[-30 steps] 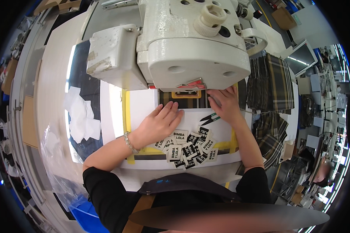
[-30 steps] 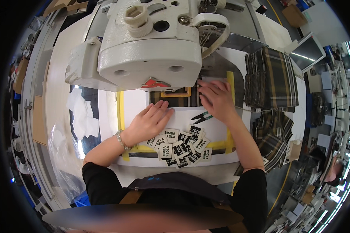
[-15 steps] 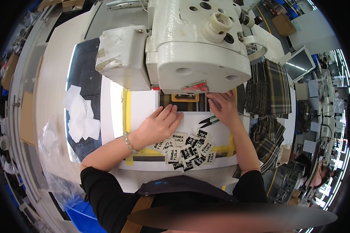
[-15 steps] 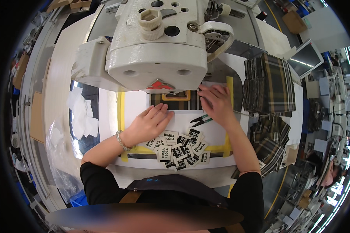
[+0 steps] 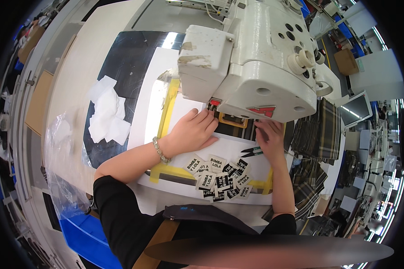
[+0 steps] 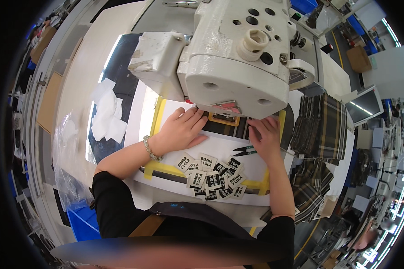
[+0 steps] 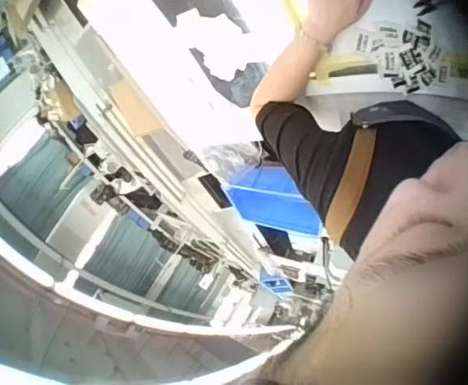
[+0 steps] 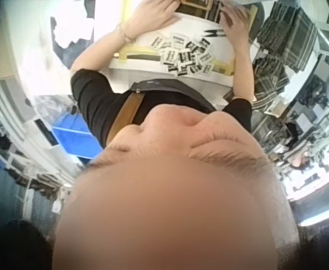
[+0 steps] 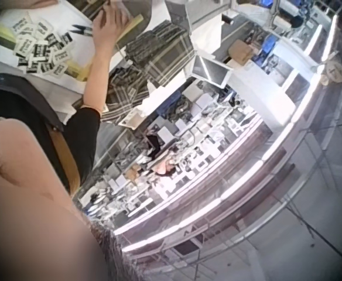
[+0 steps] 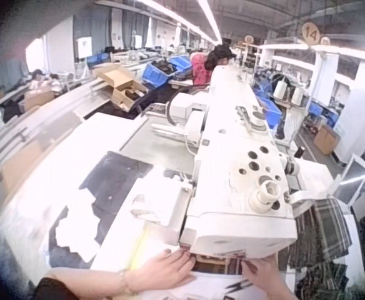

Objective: The recorder is sewing labels onto pieces of plaid fabric using an industrial sewing machine.

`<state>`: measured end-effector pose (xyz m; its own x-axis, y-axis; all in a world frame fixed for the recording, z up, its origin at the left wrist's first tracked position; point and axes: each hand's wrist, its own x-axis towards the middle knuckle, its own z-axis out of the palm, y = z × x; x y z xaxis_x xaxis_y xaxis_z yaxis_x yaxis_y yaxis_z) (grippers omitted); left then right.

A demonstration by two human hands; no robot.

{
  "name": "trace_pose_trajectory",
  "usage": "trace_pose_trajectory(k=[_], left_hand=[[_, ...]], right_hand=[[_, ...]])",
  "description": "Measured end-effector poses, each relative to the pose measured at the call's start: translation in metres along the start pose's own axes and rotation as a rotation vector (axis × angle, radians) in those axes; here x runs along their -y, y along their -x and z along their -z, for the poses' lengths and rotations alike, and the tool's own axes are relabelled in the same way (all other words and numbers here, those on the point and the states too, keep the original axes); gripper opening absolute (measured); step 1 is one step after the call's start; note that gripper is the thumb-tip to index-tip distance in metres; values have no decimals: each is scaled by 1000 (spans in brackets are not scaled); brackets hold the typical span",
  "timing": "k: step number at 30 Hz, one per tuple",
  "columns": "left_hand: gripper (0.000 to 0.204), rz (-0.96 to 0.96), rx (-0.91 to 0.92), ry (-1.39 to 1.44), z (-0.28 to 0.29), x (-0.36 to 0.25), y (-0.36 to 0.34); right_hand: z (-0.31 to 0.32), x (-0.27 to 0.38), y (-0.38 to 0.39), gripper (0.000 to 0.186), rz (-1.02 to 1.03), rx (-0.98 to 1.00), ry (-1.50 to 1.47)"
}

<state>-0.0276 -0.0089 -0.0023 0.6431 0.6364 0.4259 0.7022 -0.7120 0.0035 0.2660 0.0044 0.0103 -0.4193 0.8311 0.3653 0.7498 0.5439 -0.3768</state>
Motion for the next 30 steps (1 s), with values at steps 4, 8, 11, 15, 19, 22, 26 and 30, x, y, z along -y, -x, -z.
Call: trace_pose_trajectory(k=[4, 8, 11, 15, 19, 22, 26, 30], left_hand=[[58, 115, 62, 88, 2, 3, -2], [69, 146, 50, 76, -2, 5, -3], [71, 143, 27, 68, -3, 5, -2], [72, 136, 63, 69, -2, 6, -4], [67, 119, 58, 23, -5, 6, -4], [64, 97, 48, 14, -3, 6, -3], [53, 54, 60, 43, -2, 5, -1], [52, 37, 54, 52, -2, 5, -3]], right_hand=[[1, 3, -2, 22, -10, 10, 20], [-2, 0, 0, 22, -3, -31, 4], [-1, 1, -1, 22, -7, -34, -5], [0, 2, -2, 22, -4, -37, -31], [-2, -2, -1, 21, -8, -42, -51], [1, 2, -2, 22, -45, -4, -66], [-2, 1, -1, 20, -30, -31, -64], [2, 4, 3, 22, -60, -3, -50]])
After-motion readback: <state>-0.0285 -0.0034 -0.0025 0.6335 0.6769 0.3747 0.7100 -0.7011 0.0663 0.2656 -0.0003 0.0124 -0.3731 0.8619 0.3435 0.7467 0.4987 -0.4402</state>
